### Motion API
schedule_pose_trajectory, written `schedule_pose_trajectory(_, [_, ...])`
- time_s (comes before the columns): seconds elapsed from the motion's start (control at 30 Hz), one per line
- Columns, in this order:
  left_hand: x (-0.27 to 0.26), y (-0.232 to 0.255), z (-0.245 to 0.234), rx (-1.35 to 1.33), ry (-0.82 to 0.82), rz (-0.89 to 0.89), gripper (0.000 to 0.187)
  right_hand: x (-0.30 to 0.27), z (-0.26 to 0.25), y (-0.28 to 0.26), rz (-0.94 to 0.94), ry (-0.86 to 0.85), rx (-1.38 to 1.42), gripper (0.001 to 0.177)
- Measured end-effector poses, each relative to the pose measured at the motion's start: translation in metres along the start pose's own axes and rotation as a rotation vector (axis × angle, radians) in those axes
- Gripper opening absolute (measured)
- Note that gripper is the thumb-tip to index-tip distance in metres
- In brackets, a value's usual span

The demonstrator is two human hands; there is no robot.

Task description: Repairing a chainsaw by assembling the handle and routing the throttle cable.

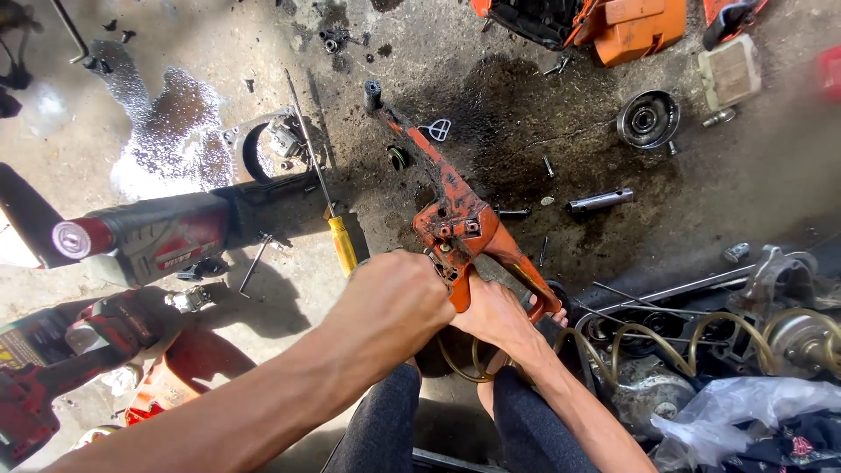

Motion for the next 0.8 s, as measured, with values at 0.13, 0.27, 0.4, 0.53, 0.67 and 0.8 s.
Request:
schedule_pose_trajectory(0.13, [-0.002,0.024,0.033,0.468,-0.066,0.193,0.018,-0.008,0.001,0.003,-0.025,0.05,-0.008,0.058])
schedule_pose_trajectory(0.27, [-0.049,0.02,0.01,0.313,-0.229,0.04,0.047,-0.012,-0.002,0.0,0.029,0.044,-0.045,0.047])
schedule_pose_trajectory(0.4, [-0.069,0.027,0.029,-0.019,-0.127,-0.315,0.044,-0.011,-0.005,0.0,0.031,0.009,-0.013,0.053])
schedule_pose_trajectory(0.53, [-0.079,0.043,0.051,-0.182,0.047,-0.525,0.046,-0.006,-0.004,0.003,0.037,0.006,-0.005,0.051])
schedule_pose_trajectory(0.67, [-0.085,0.063,0.069,-0.236,0.279,-0.594,0.048,-0.001,-0.003,0.004,0.032,0.021,-0.017,0.054])
schedule_pose_trajectory(0.8, [-0.076,0.073,0.081,-0.306,0.336,-0.665,0.046,0.004,0.0,0.006,0.031,0.008,-0.039,0.054])
Point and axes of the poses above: each hand's wrist, its own x-axis towards the middle knuckle, its own z-axis out of the palm, y = z × x, the point moved 1 cm from there along x, towards the middle knuckle, and after that the axes turned 12 degrees about z, right-handed, at the moved point
